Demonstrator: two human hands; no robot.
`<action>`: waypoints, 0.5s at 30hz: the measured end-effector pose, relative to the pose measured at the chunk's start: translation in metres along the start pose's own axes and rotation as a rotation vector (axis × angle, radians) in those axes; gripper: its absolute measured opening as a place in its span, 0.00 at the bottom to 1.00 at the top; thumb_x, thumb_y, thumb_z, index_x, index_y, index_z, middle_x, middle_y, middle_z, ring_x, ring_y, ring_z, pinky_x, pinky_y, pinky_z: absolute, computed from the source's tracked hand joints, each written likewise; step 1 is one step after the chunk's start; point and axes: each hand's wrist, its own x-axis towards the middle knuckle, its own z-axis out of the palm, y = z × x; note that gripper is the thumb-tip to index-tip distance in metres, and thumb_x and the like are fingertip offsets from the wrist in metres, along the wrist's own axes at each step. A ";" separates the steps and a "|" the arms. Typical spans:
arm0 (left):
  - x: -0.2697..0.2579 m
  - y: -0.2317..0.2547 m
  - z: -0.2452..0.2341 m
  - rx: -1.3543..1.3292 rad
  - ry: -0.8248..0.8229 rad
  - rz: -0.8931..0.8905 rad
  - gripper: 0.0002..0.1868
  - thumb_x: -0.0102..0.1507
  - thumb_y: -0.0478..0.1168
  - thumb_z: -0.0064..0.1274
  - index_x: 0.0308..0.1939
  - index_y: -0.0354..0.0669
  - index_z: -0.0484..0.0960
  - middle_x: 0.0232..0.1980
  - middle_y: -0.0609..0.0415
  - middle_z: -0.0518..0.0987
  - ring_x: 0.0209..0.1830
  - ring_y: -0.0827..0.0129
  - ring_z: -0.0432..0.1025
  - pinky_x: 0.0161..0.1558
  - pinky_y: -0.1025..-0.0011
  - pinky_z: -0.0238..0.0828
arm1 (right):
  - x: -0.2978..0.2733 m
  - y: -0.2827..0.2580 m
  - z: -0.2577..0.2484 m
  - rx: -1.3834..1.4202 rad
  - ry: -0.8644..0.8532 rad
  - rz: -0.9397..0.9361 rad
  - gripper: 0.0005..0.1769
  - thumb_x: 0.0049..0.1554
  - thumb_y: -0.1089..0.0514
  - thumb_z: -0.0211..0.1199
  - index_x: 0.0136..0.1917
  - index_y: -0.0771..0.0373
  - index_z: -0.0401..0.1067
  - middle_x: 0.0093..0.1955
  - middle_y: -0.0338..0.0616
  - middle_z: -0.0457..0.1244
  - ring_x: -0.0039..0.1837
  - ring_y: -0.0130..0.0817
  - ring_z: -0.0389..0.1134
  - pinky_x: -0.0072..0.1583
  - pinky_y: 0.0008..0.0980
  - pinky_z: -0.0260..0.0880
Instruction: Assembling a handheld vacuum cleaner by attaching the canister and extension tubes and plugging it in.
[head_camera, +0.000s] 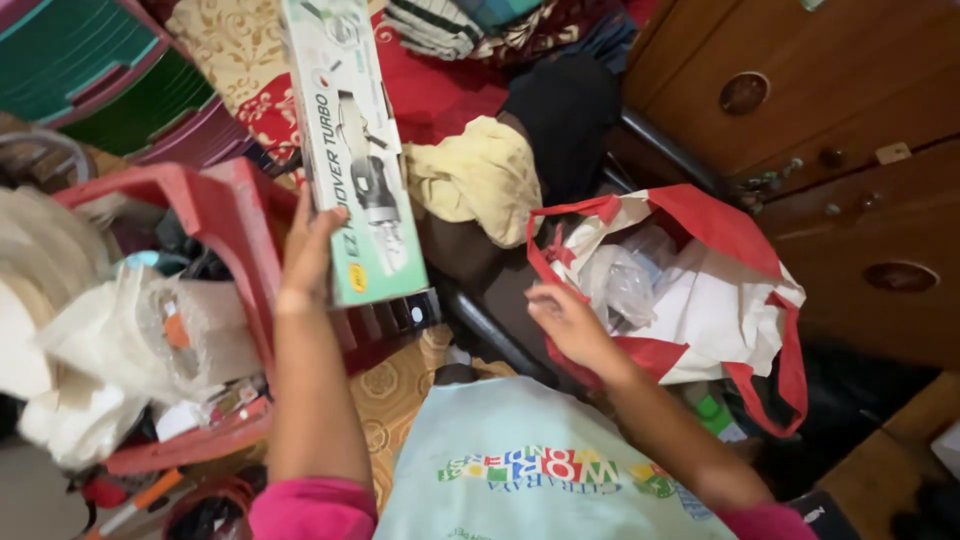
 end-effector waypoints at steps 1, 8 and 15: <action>0.014 0.001 -0.004 0.075 0.037 -0.041 0.49 0.58 0.43 0.54 0.81 0.42 0.49 0.73 0.41 0.70 0.67 0.60 0.69 0.65 0.68 0.63 | -0.009 0.009 -0.011 0.010 0.043 0.051 0.15 0.63 0.60 0.61 0.62 0.65 0.70 0.56 0.42 0.67 0.58 0.27 0.68 0.60 0.28 0.69; 0.112 -0.003 -0.014 0.178 -0.247 -0.230 0.39 0.59 0.47 0.54 0.74 0.44 0.66 0.64 0.51 0.77 0.59 0.65 0.72 0.61 0.65 0.68 | -0.061 0.036 -0.075 -0.028 0.502 0.036 0.10 0.66 0.58 0.58 0.56 0.64 0.74 0.51 0.40 0.70 0.53 0.25 0.69 0.58 0.26 0.69; 0.220 -0.135 -0.083 0.162 -0.248 -0.443 0.32 0.67 0.65 0.50 0.62 0.44 0.76 0.56 0.49 0.81 0.52 0.62 0.76 0.55 0.60 0.72 | -0.074 0.028 -0.092 -0.280 0.747 0.175 0.12 0.63 0.57 0.60 0.58 0.64 0.74 0.53 0.45 0.69 0.54 0.31 0.70 0.55 0.30 0.70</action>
